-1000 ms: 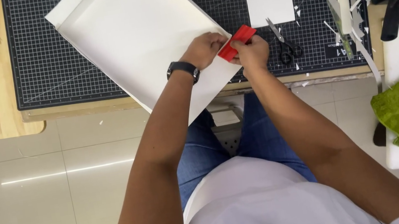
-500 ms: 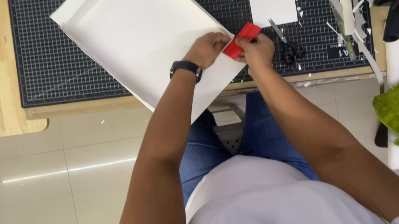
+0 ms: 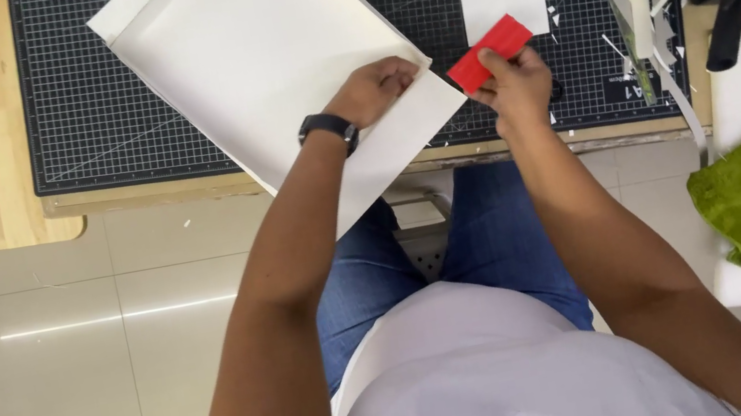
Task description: Preparing and assembling a white box frame by cutting and folding cardstock material on a cutting mat.
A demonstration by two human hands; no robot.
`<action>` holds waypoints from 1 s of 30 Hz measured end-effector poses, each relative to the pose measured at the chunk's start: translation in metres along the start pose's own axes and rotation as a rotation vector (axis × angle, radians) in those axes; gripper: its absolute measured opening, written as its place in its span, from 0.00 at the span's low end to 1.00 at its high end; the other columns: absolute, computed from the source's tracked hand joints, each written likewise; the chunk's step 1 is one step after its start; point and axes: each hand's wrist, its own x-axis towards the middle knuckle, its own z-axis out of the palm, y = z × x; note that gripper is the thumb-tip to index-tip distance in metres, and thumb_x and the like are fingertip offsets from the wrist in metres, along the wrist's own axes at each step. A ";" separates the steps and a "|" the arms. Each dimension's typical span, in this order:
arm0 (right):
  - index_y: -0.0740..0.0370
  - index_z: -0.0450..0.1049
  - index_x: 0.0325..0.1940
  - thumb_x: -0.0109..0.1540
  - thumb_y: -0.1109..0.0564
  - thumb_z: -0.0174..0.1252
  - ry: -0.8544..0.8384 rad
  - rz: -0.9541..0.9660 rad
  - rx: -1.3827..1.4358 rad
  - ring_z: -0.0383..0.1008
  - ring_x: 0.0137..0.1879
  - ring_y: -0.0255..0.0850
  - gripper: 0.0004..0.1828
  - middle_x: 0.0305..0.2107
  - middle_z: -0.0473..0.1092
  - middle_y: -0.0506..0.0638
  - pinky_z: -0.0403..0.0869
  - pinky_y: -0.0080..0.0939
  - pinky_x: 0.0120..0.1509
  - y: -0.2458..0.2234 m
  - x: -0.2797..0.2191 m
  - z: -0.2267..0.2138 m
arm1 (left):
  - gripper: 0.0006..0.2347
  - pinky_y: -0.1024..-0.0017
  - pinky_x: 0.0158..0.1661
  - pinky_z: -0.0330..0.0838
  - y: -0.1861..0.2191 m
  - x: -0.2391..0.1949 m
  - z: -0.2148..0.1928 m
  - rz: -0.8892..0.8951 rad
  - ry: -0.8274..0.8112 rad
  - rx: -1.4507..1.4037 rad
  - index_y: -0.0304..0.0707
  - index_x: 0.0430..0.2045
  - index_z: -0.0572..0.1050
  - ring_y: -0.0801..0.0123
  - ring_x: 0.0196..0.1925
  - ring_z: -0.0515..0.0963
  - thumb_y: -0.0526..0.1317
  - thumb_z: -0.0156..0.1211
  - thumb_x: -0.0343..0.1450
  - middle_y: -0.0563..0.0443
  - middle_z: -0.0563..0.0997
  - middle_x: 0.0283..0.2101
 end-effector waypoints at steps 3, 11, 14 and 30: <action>0.66 0.66 0.65 0.66 0.55 0.66 -0.034 0.032 -0.066 0.78 0.55 0.67 0.27 0.51 0.69 0.67 0.85 0.65 0.50 -0.007 -0.021 -0.029 | 0.15 0.56 0.57 0.74 0.004 -0.043 -0.013 -0.038 -0.007 0.017 0.52 0.55 0.76 0.51 0.55 0.82 0.46 0.51 0.75 0.46 0.83 0.50; 0.63 0.69 0.59 0.68 0.54 0.65 -0.064 0.013 -0.190 0.79 0.55 0.59 0.19 0.48 0.69 0.61 0.84 0.57 0.49 0.004 -0.046 -0.069 | 0.18 0.55 0.47 0.78 -0.030 -0.097 -0.030 -0.083 -0.005 0.338 0.47 0.50 0.76 0.51 0.44 0.85 0.44 0.66 0.66 0.46 0.85 0.37; 0.63 0.69 0.59 0.68 0.55 0.64 -0.116 -0.025 -0.197 0.77 0.56 0.57 0.18 0.48 0.69 0.60 0.83 0.58 0.49 0.007 -0.060 -0.059 | 0.16 0.53 0.47 0.79 -0.041 -0.042 0.001 -0.044 0.109 0.347 0.48 0.45 0.77 0.48 0.44 0.85 0.44 0.67 0.65 0.45 0.86 0.36; 0.68 0.77 0.48 0.62 0.58 0.67 -0.325 0.062 -0.426 0.82 0.33 0.54 0.14 0.29 0.75 0.63 0.82 0.48 0.30 0.033 -0.102 0.004 | 0.27 0.54 0.54 0.75 0.004 -0.061 -0.015 0.045 -0.289 0.242 0.41 0.52 0.71 0.46 0.54 0.82 0.40 0.71 0.58 0.45 0.86 0.45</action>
